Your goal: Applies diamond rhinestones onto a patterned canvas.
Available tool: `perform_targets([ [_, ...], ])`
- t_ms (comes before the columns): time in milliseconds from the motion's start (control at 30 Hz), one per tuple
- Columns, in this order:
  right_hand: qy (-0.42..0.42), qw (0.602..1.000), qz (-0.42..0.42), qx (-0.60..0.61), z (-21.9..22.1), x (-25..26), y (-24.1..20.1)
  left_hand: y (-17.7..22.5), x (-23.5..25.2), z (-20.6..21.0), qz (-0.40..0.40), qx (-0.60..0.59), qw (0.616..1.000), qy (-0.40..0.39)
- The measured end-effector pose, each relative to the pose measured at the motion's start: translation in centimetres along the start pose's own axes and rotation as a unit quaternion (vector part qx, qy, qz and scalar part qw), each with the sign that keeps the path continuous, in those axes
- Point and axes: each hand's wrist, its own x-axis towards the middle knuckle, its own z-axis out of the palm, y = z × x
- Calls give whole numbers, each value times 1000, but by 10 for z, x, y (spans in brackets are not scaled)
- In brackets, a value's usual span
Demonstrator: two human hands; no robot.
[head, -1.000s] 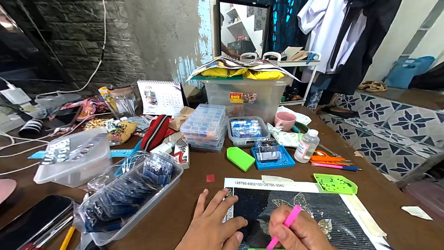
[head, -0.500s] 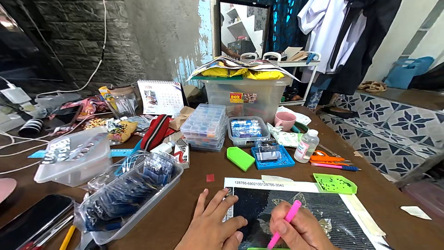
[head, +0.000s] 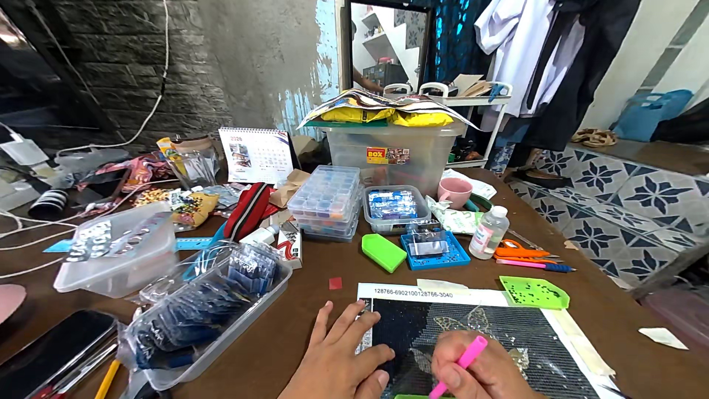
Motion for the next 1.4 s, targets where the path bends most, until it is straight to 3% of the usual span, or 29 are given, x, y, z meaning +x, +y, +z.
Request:
perform_targets([
  [300, -4, 1000, 12, -7, 0, 0, -1, 7, -1, -3, 115, -53, 992, -20],
  [633, -76, 993, -63, -61, -5, 2, -3, 8, -2, -2, 119, -54, 991, -31],
  [1133, -45, 997, -29, -55, -5, 2, -3, 8, -2, -3, 134, -53, 989, -39],
  [1400, -9, 1000, 23, 16, -1, 3, -8, 4, -2, -2, 159, -78, 984, -24],
])
